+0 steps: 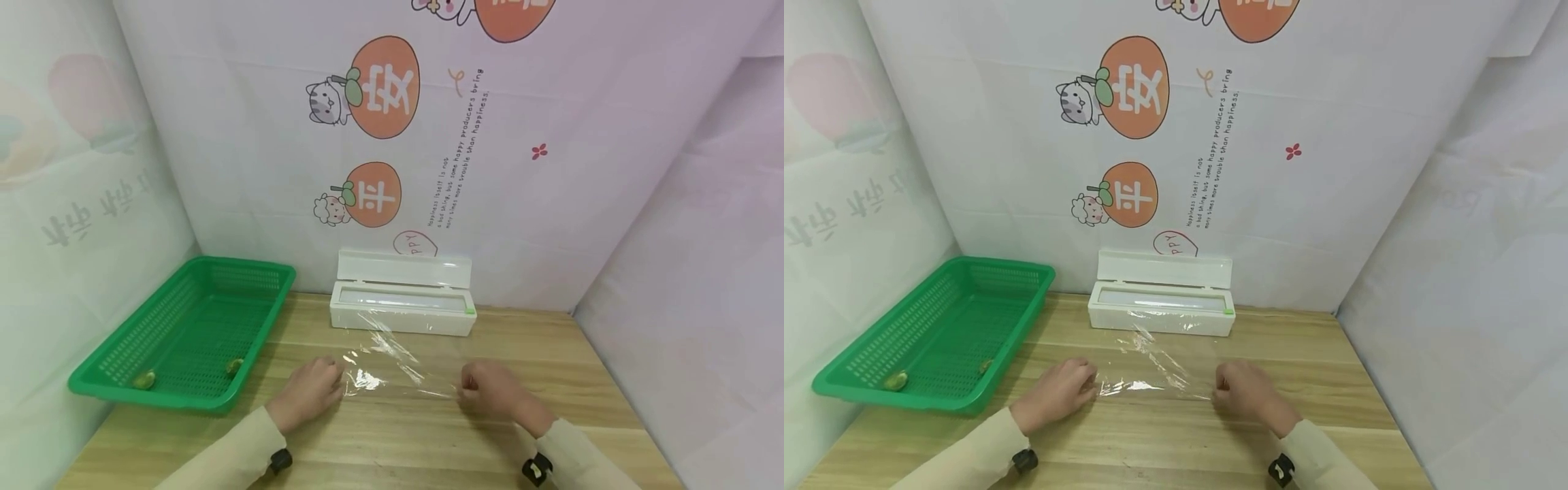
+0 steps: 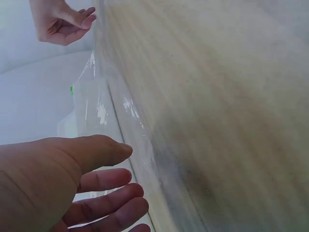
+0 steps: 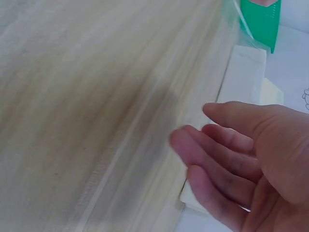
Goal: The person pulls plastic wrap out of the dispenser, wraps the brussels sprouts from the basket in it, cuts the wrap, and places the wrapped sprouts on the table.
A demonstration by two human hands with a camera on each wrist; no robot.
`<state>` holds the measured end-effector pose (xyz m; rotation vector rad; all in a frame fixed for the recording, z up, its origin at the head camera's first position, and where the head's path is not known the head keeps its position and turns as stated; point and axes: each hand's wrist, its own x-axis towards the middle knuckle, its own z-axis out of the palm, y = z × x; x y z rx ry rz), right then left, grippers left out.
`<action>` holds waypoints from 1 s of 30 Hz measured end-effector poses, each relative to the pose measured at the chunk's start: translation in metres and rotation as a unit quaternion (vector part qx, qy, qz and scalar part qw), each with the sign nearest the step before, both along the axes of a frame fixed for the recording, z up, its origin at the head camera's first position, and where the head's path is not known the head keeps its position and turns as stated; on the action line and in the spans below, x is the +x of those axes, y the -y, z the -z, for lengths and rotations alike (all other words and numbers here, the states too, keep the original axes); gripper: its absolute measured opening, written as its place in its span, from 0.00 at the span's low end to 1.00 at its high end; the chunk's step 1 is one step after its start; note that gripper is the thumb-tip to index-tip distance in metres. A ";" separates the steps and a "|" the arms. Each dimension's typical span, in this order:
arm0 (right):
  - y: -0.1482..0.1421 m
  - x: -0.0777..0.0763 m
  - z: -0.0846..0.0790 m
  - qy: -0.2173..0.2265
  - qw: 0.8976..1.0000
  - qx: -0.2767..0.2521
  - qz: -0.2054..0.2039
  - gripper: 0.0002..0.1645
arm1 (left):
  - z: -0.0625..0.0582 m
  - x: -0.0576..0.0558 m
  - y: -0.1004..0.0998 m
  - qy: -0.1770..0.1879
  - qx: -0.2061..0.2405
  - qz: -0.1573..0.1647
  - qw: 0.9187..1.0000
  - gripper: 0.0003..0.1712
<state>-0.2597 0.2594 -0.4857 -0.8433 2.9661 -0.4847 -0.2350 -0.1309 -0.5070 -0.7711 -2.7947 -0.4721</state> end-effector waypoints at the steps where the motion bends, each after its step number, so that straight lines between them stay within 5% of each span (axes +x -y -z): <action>1: -0.001 0.000 0.000 0.002 1.000 0.003 -0.002 0.12 | 0.000 -0.002 -0.001 0.003 0.010 0.000 1.000 0.10; 12: 0.002 0.005 0.007 -0.028 0.999 0.018 -0.020 0.14 | 0.006 -0.015 -0.009 0.051 0.020 0.014 0.998 0.11; 23: 0.001 0.011 0.006 0.012 0.992 0.034 0.124 0.21 | 0.004 -0.014 -0.006 0.065 0.025 0.020 0.997 0.13; 26: -0.001 0.009 0.001 0.013 0.993 0.012 0.119 0.16 | 0.003 -0.013 -0.004 0.066 0.021 0.017 0.997 0.11; 30: -0.003 0.001 -0.003 -0.001 0.998 -0.021 0.057 0.09 | 0.002 -0.014 -0.004 0.062 0.022 0.004 0.998 0.08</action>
